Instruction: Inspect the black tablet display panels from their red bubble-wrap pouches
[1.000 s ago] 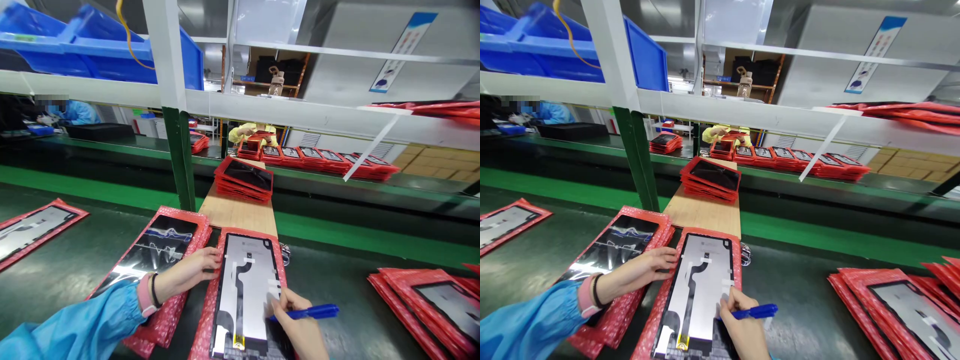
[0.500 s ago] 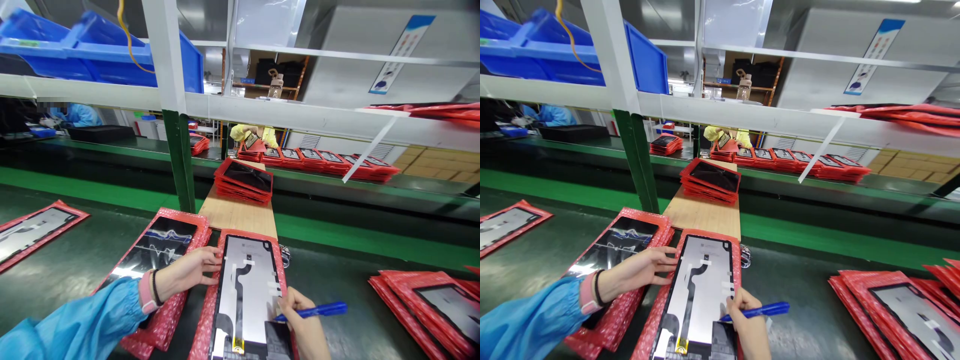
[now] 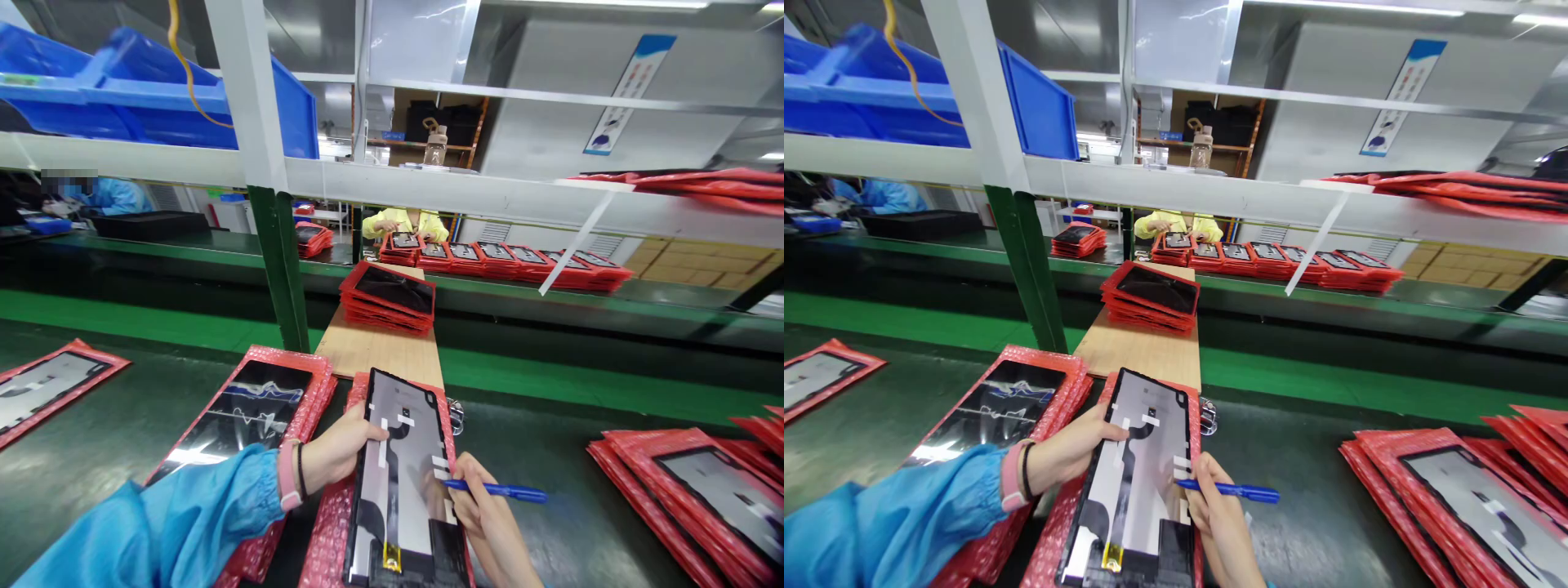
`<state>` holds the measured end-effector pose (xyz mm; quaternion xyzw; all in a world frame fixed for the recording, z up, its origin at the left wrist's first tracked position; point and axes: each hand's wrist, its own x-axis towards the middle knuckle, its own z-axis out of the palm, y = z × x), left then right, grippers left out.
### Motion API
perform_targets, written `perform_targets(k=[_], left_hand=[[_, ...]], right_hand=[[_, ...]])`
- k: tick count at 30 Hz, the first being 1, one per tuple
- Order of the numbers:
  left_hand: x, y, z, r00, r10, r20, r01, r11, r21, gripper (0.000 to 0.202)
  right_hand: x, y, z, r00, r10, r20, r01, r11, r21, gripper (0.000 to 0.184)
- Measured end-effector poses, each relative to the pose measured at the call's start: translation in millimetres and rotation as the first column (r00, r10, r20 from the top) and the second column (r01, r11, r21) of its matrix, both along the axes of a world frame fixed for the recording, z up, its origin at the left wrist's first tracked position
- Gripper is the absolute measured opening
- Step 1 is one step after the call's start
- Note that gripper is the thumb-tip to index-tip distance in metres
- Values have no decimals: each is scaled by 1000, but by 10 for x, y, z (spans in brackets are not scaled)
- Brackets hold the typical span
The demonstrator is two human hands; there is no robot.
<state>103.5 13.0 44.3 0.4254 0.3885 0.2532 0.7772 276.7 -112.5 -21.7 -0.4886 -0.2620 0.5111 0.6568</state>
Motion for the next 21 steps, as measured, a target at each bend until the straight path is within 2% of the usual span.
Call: perform_targets(k=[4,7,10,12,14,16,18,20,21], left_hand=[[58,-17,27,995,74,72,-81,993,90,56],[30,67,170,985,122,121,-145,968,203,53],[0,130,351,972,165,165,-210,929,306,47],[-13,132,449,964,213,159,-264,844,467,40],[-22,104,510,950,285,124,-294,692,660,27],[-27,70,534,937,337,92,-275,549,790,17],[-19,54,535,946,315,80,-232,483,844,11],[7,73,524,973,226,48,-144,430,891,14],[26,97,515,987,154,42,-94,350,932,19]], right_hand=[[181,-43,123,988,-153,-24,154,984,91,40],[362,-63,236,969,-245,-37,248,959,136,36],[464,-45,372,946,-321,-35,323,933,159,45],[462,-15,482,939,-345,-6,341,926,162,47],[415,30,603,944,-329,20,321,930,179,42],[349,91,718,962,-271,7,263,939,223,38],[285,166,816,986,-164,-34,167,947,274,42],[230,244,891,997,-17,-69,39,945,326,52],[205,280,920,995,47,-83,-16,939,345,56]])
